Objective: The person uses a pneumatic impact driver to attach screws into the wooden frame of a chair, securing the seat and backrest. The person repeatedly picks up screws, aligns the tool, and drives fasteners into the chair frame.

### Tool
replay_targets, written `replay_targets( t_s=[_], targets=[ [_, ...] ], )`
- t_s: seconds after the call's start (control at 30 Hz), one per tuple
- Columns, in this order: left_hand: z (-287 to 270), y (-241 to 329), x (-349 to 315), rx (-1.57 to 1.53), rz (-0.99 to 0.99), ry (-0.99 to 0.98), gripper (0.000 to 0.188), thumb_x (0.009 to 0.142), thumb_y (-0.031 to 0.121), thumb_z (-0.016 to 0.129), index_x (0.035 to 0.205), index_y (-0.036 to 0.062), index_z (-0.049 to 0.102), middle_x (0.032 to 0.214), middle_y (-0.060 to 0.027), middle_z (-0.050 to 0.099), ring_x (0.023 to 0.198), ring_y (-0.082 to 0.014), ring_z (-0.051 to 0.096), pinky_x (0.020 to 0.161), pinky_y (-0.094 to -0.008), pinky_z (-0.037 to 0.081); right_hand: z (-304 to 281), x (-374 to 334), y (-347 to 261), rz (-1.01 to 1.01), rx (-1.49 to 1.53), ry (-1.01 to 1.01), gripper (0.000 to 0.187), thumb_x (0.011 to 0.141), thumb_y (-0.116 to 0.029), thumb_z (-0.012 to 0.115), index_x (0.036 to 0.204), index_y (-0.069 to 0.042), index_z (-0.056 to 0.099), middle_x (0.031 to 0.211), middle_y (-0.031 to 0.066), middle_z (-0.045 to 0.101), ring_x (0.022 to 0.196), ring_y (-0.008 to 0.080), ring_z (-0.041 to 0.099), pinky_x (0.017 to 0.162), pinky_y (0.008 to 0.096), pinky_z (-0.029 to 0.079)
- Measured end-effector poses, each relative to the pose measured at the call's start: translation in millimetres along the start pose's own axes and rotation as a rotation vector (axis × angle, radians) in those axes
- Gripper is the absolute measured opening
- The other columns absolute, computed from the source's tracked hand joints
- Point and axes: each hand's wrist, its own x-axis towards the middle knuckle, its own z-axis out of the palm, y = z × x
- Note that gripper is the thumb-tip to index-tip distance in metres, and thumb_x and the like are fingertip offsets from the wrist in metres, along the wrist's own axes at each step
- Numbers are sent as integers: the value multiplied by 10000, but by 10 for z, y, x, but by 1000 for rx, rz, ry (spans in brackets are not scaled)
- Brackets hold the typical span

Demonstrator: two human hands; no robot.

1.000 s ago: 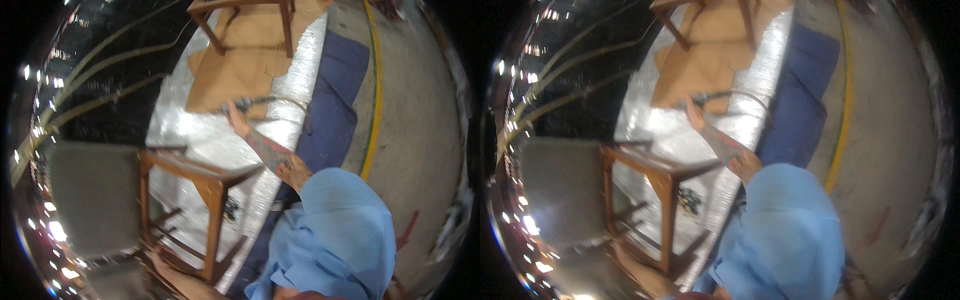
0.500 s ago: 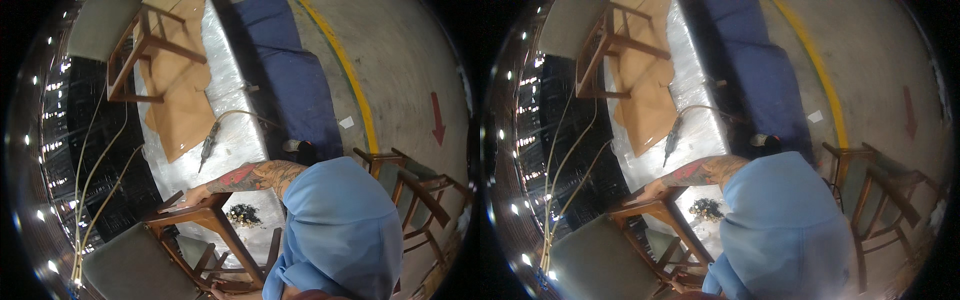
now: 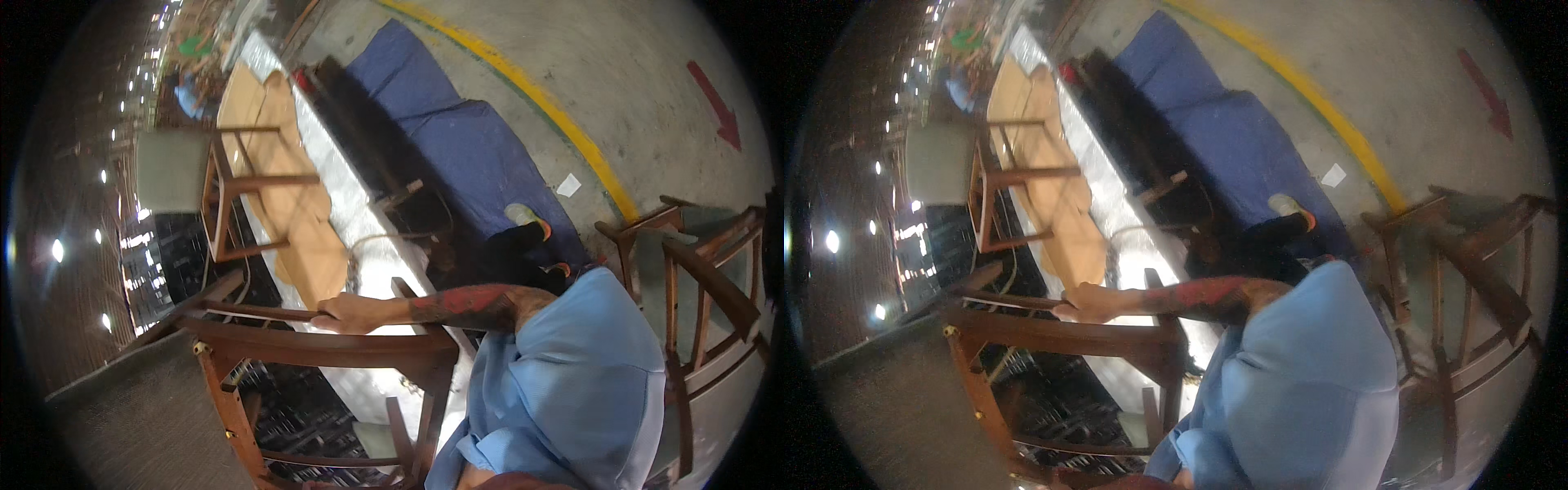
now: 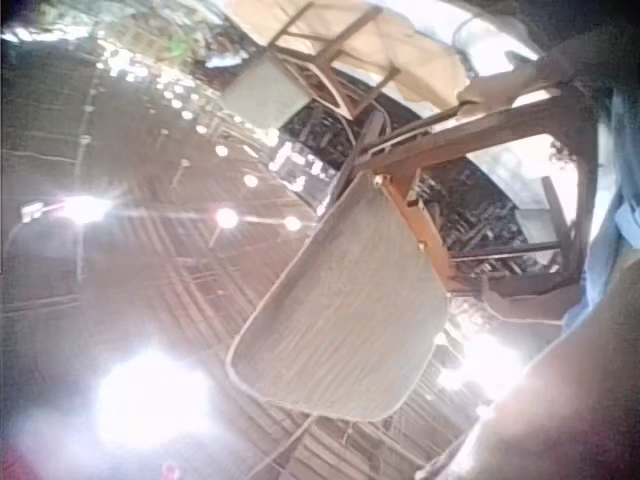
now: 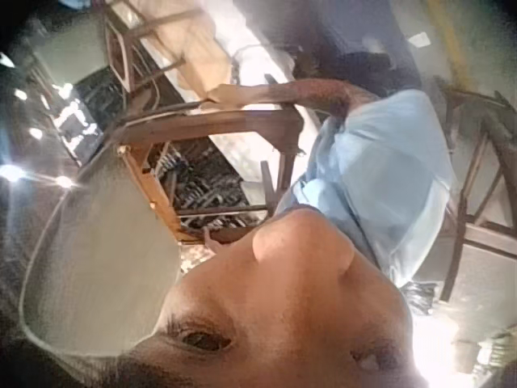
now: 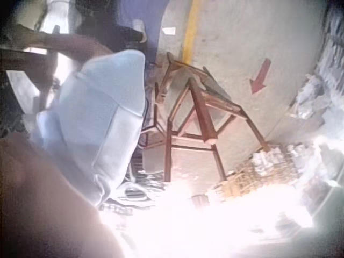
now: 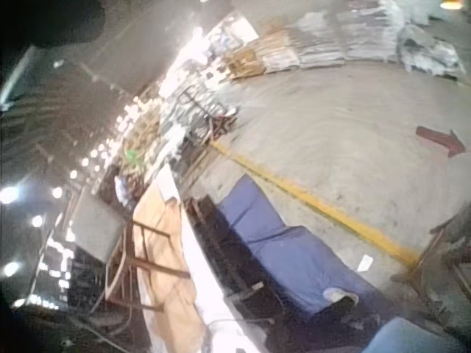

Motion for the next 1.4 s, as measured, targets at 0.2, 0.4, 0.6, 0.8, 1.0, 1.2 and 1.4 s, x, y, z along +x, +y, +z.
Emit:
replay_targets(
  t_s=[0.2, 0.4, 0.6, 0.8, 1.0, 1.2, 1.4],
  targets=[
    [-185, 2002, 789, 83, 380, 12, 571, 767, 258, 638, 1238, -45, 532, 1187, -276, 562, 1116, -351, 583, 923, -423, 472, -1512, -282, 147, 40, 6, 549, 574, 985, -494, 424, 959, 30, 657, 829, 247, 676, 757, 390, 669, 711, 475, 500],
    [363, 5801, 2005, 117, 1062, -114, 544, 754, 240, 629, 1206, -54, 557, 1143, -283, 591, 1089, -353, 602, 916, -423, 473, -3332, -522, 852, 227, 251, 1067, 470, 967, -469, 498, 862, -24, 608, 711, 152, 607, 648, 301, 605, 628, 416, 473],
    [2876, 9390, 2440, 38, 1530, -441, 519, 742, 222, 619, 1174, -62, 582, 1099, -289, 619, 1063, -355, 621, 910, -424, 474, -5183, -1101, 2356, 321, 726, 1522, 425, 946, -466, 558, 758, -85, 541, 600, 61, 515, 550, 217, 522, 561, 367, 429],
    [5103, 11001, 1939, -227, 1531, -747, 443, 674, 84, 564, 1091, -60, 600, 904, -301, 641, 936, -421, 646, 797, -445, 496, -6262, -1554, 3117, 388, 895, 1987, 464, 940, -478, 579, 656, -169, 380, 514, -34, 337, 445, 119, 351, 457, 306, 311],
    [6884, 12113, 2695, -136, 1613, -753, 394, 673, 40, 557, 1051, -63, 598, 930, -295, 650, 954, -440, 626, 837, -475, 501, -7320, -1542, 4444, 403, 738, 2213, 457, 958, -473, 536, 665, -176, 352, 536, -44, 251, 426, 117, 258, 414, 310, 252],
    [8130, 12527, 3768, -459, 1584, -614, 440, 709, 32, 567, 1142, -39, 592, 1047, -278, 648, 1016, -405, 633, 881, -423, 504, -8251, -915, 5398, 581, 663, 2192, 415, 961, -451, 533, 712, -139, 419, 562, -21, 324, 490, 144, 383, 486, 354, 346],
    [7639, 11409, 3965, -630, 1186, -486, 393, 823, 6, 582, 1214, -27, 564, 1156, -172, 647, 1139, -257, 596, 1003, -368, 430, -8860, -586, 5895, 597, 612, 2167, 343, 933, -421, 563, 789, -122, 472, 649, 6, 402, 562, 167, 446, 532, 375, 385]
  ],
)
